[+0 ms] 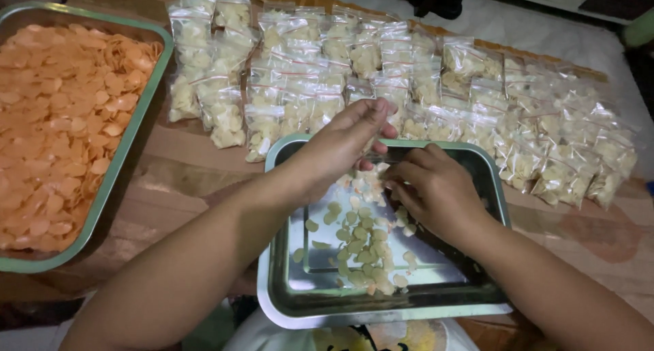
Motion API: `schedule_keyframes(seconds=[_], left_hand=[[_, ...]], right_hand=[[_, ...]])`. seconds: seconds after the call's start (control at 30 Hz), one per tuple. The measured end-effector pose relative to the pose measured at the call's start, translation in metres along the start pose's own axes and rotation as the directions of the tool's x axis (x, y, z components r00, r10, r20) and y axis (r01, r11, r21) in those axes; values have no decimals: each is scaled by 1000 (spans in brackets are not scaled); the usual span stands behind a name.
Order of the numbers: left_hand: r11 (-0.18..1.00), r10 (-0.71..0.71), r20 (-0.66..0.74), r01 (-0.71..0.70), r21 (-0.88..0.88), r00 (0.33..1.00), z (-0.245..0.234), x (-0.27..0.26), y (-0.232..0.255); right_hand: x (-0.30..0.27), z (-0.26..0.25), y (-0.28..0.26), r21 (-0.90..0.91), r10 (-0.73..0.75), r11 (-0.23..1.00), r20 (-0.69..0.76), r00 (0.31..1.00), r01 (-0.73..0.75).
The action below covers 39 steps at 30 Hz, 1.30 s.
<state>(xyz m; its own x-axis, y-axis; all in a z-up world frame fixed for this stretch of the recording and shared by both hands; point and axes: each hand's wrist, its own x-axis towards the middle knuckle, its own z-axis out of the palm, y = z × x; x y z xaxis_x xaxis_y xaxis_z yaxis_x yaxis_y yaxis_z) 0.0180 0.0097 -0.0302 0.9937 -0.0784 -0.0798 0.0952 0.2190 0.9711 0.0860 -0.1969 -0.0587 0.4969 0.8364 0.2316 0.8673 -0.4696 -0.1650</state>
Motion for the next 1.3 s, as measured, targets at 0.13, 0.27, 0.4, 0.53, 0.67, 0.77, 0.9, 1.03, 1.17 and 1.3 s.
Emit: schedule_keyframes(seconds=[0.13,0.27,0.4,0.53,0.67,0.77,0.9,1.03,1.17,1.3], left_hand=[[1000,9,4,-9,-19,1000,0,3,-5],[1000,28,-6,-28,10,1000,0,4,-6],[999,48,-8,-48,-16,999,0,4,-8],[999,53,-10,-53,3,999,-2,6,-11],[999,39,-13,-39,13,999,0,3,-6],[995,-81,-59,84,44,995,4,-2,15],[975,-207,-108,214,61,972,9,-3,24],[977,-203,-110,210,50,973,5,-1,13],[998,57,-6,-56,33,998,-1,1,-7],[997,61,-1,-61,39,998,0,0,-5]], right_hand=[[7,4,-5,-2,-77,997,27,997,77],[8,5,-7,-47,-173,984,-2,985,173],[6,11,-1,-52,-182,982,22,983,183],[6,13,3,-59,-167,984,45,985,169],[-1,-3,7,31,-67,997,-98,993,70],[-7,-28,12,-82,72,993,-112,991,-81],[-5,-45,-4,-165,112,979,-32,993,-116],[-8,-28,-7,-99,48,995,158,986,-33],[-9,-17,-4,-101,-42,993,164,986,59],[-1,-18,-12,-48,-173,983,99,980,179]])
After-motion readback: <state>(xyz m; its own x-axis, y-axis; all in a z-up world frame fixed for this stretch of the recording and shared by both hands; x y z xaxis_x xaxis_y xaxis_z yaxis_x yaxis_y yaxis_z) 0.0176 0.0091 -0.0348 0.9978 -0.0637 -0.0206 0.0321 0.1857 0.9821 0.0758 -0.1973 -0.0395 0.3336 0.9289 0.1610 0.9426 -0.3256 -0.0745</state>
